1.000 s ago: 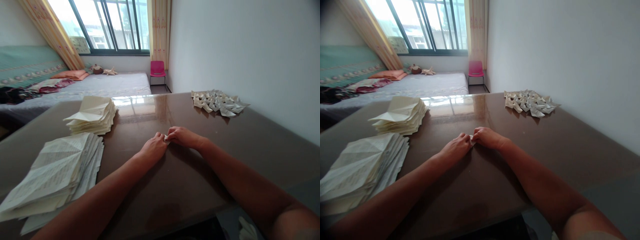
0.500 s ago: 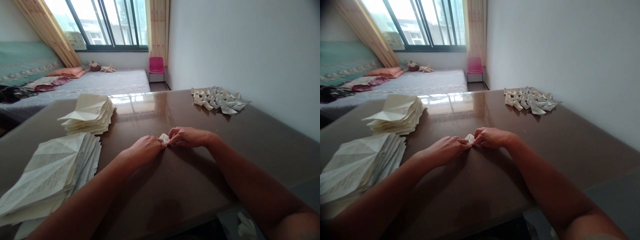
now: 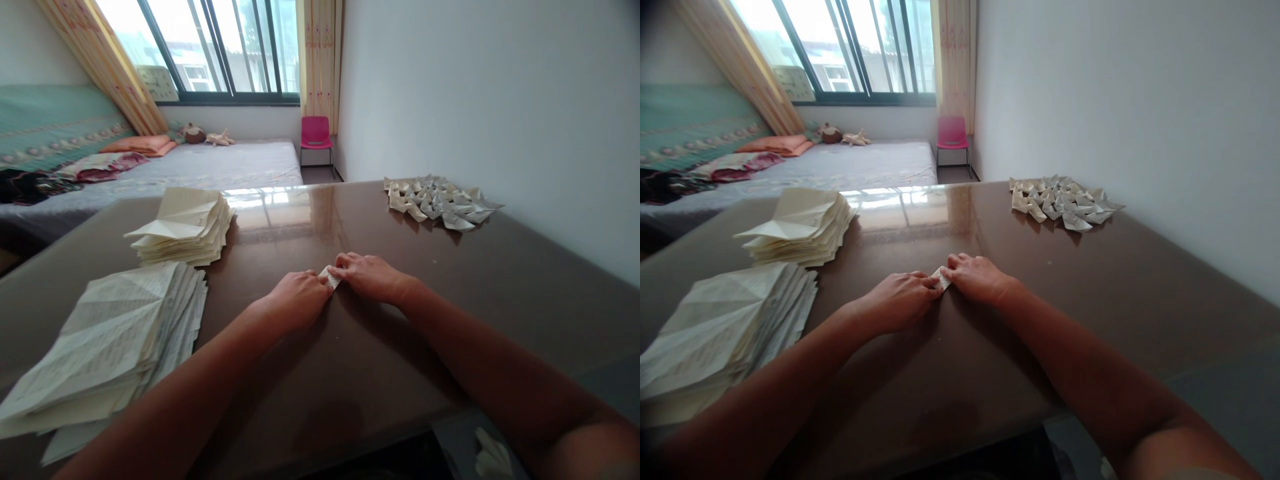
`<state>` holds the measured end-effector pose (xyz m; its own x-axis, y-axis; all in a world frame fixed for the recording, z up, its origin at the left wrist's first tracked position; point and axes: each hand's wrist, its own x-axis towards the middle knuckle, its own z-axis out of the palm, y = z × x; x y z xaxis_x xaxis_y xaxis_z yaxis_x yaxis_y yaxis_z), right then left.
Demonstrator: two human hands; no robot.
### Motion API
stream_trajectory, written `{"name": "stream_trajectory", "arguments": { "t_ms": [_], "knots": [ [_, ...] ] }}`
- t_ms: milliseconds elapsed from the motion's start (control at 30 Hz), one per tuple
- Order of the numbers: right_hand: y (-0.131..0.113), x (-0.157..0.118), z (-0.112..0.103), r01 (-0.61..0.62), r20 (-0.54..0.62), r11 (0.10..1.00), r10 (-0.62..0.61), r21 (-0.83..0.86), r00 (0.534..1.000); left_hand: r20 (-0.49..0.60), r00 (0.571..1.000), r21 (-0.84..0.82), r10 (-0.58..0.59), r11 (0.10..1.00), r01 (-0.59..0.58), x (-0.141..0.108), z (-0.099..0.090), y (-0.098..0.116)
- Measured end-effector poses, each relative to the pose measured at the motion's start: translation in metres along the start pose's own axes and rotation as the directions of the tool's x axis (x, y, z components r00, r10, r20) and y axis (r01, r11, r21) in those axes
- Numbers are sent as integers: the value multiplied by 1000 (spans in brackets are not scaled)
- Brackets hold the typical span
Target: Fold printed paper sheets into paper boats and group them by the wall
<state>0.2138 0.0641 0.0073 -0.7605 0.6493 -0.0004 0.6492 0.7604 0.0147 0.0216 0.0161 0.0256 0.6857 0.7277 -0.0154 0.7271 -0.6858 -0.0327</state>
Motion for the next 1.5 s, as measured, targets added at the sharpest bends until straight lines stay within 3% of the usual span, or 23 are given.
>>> {"name": "stream_trajectory", "arguments": {
  "t_ms": [167, 300, 433, 567, 733, 1033, 1167, 1300, 1500],
  "knots": [
    [2, 6, 6, -117, -33, 988, 121, 97, 992, 52, 998, 18, -40, 999, 39, 5, 2, -1],
    [13, 12, 15, -185, -87, 942, 217, 279, 972, -96, 977, -160, -192, 971, 175, 10, 17, -15],
    [18, 16, 21, -138, -73, 890, 187, 434, 980, -196, 933, -281, -301, 929, 241, 15, 36, -24],
    [21, 16, 21, -140, -30, 790, 196, 597, 980, -140, 931, -411, -337, 875, 255, 18, 39, -26],
    [23, 16, 19, -118, -50, 770, 192, 627, 980, -25, 923, -574, -384, 762, 302, 20, 36, -26],
    [24, 15, 23, -124, 54, 668, 124, 733, 991, -2, 934, -509, -358, 804, 307, 18, 26, -19],
    [23, 14, 20, -119, 83, 616, 86, 779, 993, 37, 918, -577, -394, 742, 342, 20, 29, -24],
    [18, 12, 13, -120, 75, 692, 95, 712, 993, 21, 931, -621, -365, 724, 298, 21, 33, -26],
    [11, 8, 7, -126, 62, 803, 110, 582, 992, 20, 950, -430, -310, 855, 288, 13, 25, -19]
  ]
}}
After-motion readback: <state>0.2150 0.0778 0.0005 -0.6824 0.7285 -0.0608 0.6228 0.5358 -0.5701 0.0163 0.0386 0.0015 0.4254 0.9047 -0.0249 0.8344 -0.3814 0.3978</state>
